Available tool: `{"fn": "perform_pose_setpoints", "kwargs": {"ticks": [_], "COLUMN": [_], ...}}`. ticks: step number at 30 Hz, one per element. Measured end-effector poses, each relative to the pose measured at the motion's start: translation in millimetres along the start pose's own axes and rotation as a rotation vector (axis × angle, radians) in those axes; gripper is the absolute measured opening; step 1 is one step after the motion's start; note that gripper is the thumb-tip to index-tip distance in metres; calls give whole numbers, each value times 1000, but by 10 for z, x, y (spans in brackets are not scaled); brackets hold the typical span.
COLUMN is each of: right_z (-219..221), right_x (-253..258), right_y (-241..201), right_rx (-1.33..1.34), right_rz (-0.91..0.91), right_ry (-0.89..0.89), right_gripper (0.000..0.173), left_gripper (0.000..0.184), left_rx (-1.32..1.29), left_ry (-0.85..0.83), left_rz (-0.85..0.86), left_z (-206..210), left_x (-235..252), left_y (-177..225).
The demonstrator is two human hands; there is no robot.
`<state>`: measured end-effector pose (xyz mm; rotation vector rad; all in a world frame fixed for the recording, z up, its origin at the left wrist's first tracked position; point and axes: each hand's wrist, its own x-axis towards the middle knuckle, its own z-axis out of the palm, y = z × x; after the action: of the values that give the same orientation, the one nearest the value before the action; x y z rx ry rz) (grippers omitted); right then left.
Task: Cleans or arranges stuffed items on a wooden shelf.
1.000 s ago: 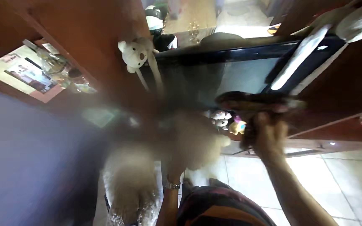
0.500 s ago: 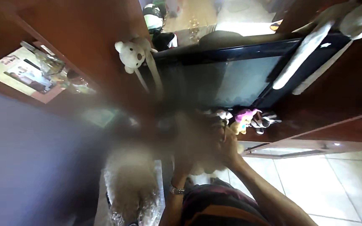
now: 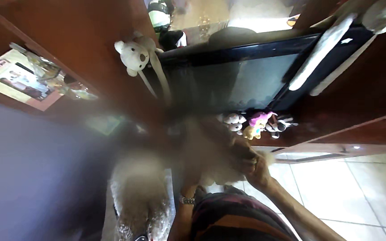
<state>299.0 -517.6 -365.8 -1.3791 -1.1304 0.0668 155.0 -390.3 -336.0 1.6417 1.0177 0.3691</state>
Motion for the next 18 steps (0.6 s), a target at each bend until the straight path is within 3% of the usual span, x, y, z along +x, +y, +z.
{"fn": "perform_pose_setpoints", "kwargs": {"ticks": [1, 3, 6, 9, 11, 13, 18], "right_z": [-73, -268, -521, -475, -310, -113, 57], "right_x": [-5, 119, 428, 590, 575, 566, 436], "right_y": [-22, -45, -132, -393, -493, -451, -349], "right_rx": [-78, -272, -330, -174, -126, -178, -223], "right_rz": [72, 221, 424, 338, 167, 40, 75], "right_ry": [35, 89, 220, 301, 58, -169, -43], "right_gripper": [54, 39, 25, 11, 25, 47, 53], "left_gripper": [48, 49, 29, 30, 31, 27, 24], "left_rx": [19, 9, -156, -68, 17, -67, -192], "left_ry": [-16, -59, 2, -16, -76, -47, -49], "left_rz": [39, -1, -93, -248, -303, -229, -155], "left_z": [-25, -87, -162, -213, -201, -160, -124], "left_x": [18, 11, -20, -32, -28, -46, -96], "left_y": [-48, -92, -142, -35, 43, 12, 8]}}
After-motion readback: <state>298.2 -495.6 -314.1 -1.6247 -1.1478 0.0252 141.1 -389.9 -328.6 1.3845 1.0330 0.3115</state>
